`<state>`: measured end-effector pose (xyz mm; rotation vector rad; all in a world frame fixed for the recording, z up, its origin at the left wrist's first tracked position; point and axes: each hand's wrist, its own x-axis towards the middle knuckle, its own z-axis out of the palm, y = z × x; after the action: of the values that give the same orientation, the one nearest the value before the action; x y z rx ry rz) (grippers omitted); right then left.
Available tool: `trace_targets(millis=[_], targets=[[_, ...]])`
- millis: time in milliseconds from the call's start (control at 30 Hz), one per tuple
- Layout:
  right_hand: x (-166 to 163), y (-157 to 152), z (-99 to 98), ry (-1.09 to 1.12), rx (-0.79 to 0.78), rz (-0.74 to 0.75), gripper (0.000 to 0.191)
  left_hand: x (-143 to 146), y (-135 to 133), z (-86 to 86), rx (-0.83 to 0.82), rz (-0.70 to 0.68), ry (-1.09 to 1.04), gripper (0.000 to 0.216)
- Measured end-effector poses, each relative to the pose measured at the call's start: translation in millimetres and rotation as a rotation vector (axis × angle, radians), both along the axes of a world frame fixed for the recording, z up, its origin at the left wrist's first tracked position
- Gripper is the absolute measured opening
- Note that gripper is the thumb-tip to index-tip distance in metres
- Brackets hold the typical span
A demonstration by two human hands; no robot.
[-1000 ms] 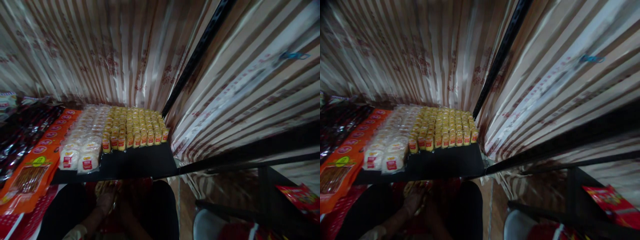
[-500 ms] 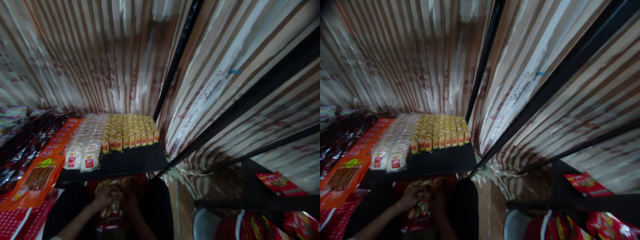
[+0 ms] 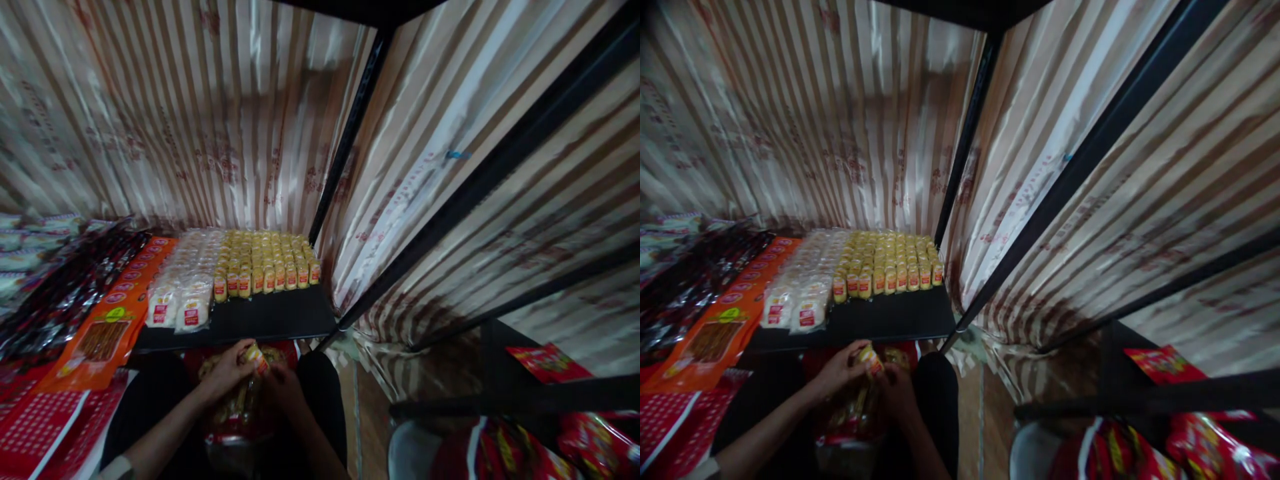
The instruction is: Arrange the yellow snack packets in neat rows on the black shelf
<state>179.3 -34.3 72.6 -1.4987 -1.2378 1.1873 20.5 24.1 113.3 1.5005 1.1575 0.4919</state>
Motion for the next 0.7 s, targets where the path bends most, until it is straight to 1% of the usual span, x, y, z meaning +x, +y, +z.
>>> trace_targets(millis=[67,100,167,267,333,433,533,600,700], targets=[[6.5,-0.3,6.6,0.024,0.036,-0.007,0.035,10.6,1.4,3.9,0.024,0.030,-0.008,0.044],[10.1,-0.5,10.7,-0.005,0.054,-0.002,0.034,15.9,3.0,5.3,0.042,0.045,-0.007,0.042],[17.7,-0.6,20.3,-0.168,0.120,-0.030,0.030,26.4,7.7,8.8,0.084,0.052,-0.006,0.041],[28.6,2.3,36.4,-0.479,0.278,-0.186,0.030,43.3,17.5,19.0,0.153,0.031,0.007,0.039],[34.8,7.9,45.2,-0.578,0.372,-0.275,0.034,56.8,25.1,29.1,0.208,0.029,0.047,0.039],[43.6,22.3,51.5,-0.617,0.458,-0.312,0.038,80.9,37.5,44.9,0.288,0.030,0.105,0.039],[53.9,40.6,50.5,-0.632,0.495,-0.365,0.039,106.9,50.3,55.9,0.344,0.034,0.132,0.036],[62.5,53.2,49.0,-0.632,0.501,-0.426,0.038,123.3,59.2,59.0,0.372,0.046,0.133,0.034],[76.6,70.8,48.9,-0.596,0.483,-0.505,0.038,144.9,72.6,58.5,0.396,0.065,0.089,0.032]])
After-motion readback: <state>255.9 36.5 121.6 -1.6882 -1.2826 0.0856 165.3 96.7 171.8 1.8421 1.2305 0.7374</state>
